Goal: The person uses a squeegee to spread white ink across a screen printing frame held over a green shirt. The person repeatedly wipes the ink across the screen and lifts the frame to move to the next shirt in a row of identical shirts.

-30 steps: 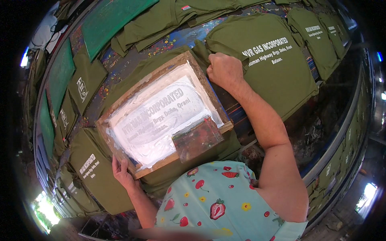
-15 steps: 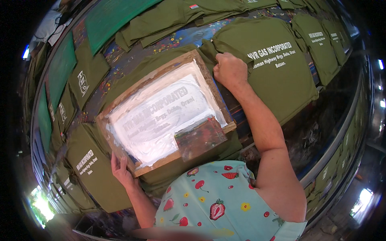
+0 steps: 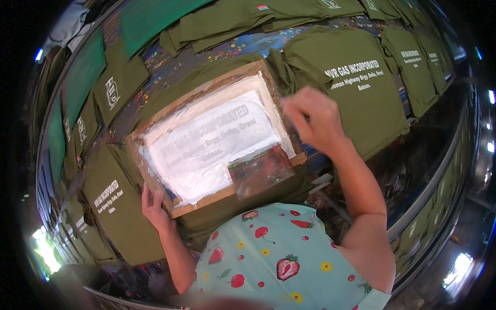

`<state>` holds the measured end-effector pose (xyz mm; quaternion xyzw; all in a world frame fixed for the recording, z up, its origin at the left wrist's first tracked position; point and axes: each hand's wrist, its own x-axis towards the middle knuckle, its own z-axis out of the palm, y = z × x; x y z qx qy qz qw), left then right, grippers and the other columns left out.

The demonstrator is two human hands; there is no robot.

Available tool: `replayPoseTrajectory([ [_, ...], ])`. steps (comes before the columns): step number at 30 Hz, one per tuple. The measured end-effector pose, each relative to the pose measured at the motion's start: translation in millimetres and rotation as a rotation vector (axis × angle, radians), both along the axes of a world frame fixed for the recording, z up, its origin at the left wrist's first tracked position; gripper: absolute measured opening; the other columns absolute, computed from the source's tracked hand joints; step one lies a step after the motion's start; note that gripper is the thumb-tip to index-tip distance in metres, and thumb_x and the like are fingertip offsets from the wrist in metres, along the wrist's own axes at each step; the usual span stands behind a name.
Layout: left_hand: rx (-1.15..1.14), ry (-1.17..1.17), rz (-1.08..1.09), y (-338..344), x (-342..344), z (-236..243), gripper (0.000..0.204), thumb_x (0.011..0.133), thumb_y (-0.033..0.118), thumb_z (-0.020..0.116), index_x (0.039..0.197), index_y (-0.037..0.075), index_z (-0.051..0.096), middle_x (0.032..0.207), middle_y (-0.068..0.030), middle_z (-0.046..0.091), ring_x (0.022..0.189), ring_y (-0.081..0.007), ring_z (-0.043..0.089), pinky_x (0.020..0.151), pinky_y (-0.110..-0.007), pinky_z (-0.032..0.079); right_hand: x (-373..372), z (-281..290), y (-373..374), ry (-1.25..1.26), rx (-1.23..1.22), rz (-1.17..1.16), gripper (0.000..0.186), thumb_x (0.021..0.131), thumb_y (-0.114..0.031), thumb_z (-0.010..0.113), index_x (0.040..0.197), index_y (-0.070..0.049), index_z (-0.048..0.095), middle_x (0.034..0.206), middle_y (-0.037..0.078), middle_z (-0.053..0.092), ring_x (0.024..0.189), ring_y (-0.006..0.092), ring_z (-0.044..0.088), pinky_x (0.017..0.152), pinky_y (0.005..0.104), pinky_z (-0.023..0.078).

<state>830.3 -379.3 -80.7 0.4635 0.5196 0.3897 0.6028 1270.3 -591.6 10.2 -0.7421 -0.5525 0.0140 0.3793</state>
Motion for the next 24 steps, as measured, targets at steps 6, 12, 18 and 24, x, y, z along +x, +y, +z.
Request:
replayPoseTrajectory([
  [6, 0.018, -0.042, 0.052, 3.1, -2.4, -12.3, 0.065, 0.093, -0.014, 0.074, 0.154, -0.014, 0.054, 0.144, -0.0202, 0.069, 0.126, -0.0232, 0.069, 0.111, -0.035, 0.055, -89.7, 28.8, -17.7, -0.117, -0.38, 0.509, 0.038, 0.08, -0.006, 0.084, 0.117, -0.004, 0.076, 0.116, 0.01, 0.075, 0.11, 0.0339, 0.072, 0.098, 0.0471, 0.058],
  [12, 0.01, -0.107, 0.012, 2.1, -1.6, -7.9, 0.062, 0.093, -0.012, 0.077, 0.152, -0.013, 0.058, 0.143, -0.0184, 0.071, 0.124, -0.0204, 0.07, 0.11, -0.034, 0.055, -113.7, 25.1, -2.8, -0.215, -0.297, 0.316, 0.038, 0.084, 0.002, 0.07, 0.122, -0.005, 0.074, 0.116, 0.011, 0.074, 0.109, 0.0342, 0.071, 0.097, 0.046, 0.058],
  [18, -0.002, -0.163, 0.01, 3.0, -0.3, -8.4, 0.063, 0.093, -0.012, 0.078, 0.153, -0.012, 0.058, 0.144, -0.0197, 0.071, 0.125, -0.0197, 0.071, 0.11, -0.033, 0.056, -136.4, 37.2, 24.5, -0.158, -0.374, 0.363, 0.04, 0.082, 0.007, 0.065, 0.12, -0.003, 0.074, 0.114, 0.014, 0.075, 0.107, 0.038, 0.071, 0.092, 0.0498, 0.058],
  [24, 0.024, -0.15, 0.01, 4.1, -0.7, -14.8, 0.062, 0.093, -0.012, 0.077, 0.152, -0.012, 0.058, 0.142, -0.0192, 0.072, 0.12, -0.0177, 0.072, 0.106, -0.031, 0.058, -136.5, 45.9, 94.2, -0.095, -0.431, 0.575, 0.036, 0.086, 0.004, 0.064, 0.119, -0.003, 0.075, 0.107, 0.019, 0.076, 0.104, 0.0426, 0.072, 0.092, 0.0523, 0.058],
])
